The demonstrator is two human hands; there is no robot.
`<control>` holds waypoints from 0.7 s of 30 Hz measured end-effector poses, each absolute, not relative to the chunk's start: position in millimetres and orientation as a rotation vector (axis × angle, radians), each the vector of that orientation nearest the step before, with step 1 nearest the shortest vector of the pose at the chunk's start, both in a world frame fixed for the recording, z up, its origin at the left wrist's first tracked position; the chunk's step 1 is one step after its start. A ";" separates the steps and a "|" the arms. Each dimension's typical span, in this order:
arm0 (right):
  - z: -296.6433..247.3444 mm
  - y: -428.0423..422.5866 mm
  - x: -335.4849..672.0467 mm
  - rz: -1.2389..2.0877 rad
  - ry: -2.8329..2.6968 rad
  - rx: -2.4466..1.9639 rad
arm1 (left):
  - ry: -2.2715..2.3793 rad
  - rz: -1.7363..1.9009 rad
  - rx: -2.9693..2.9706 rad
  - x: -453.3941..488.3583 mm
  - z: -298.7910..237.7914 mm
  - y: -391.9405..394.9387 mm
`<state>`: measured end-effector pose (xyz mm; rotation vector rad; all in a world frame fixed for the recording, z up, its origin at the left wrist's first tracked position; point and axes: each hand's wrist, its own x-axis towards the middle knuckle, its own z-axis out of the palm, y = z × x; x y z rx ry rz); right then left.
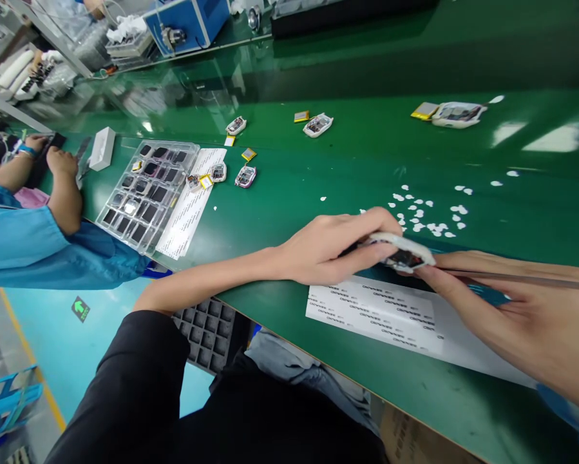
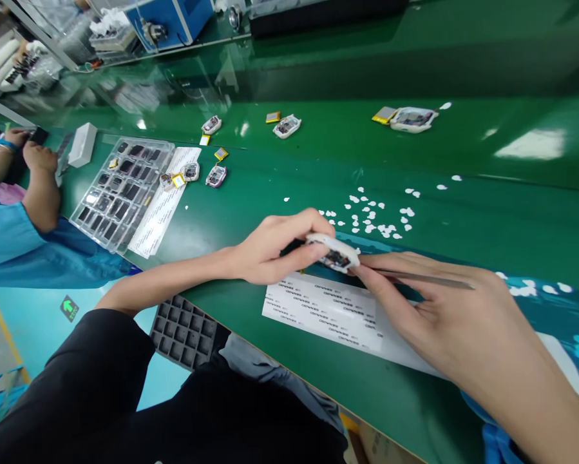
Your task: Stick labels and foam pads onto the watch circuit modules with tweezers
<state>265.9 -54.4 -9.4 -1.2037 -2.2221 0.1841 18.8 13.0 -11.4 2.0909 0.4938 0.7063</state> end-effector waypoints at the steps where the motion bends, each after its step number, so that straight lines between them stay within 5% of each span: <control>1: -10.8 -54.5 266.9 0.179 -2.223 -1.206 | 0.453 0.636 2.195 18.3 -13.4 14.7; 21: -23.2 -77.9 269.0 -0.259 -2.432 -1.102 | 0.253 0.295 2.830 18.0 -19.3 20.5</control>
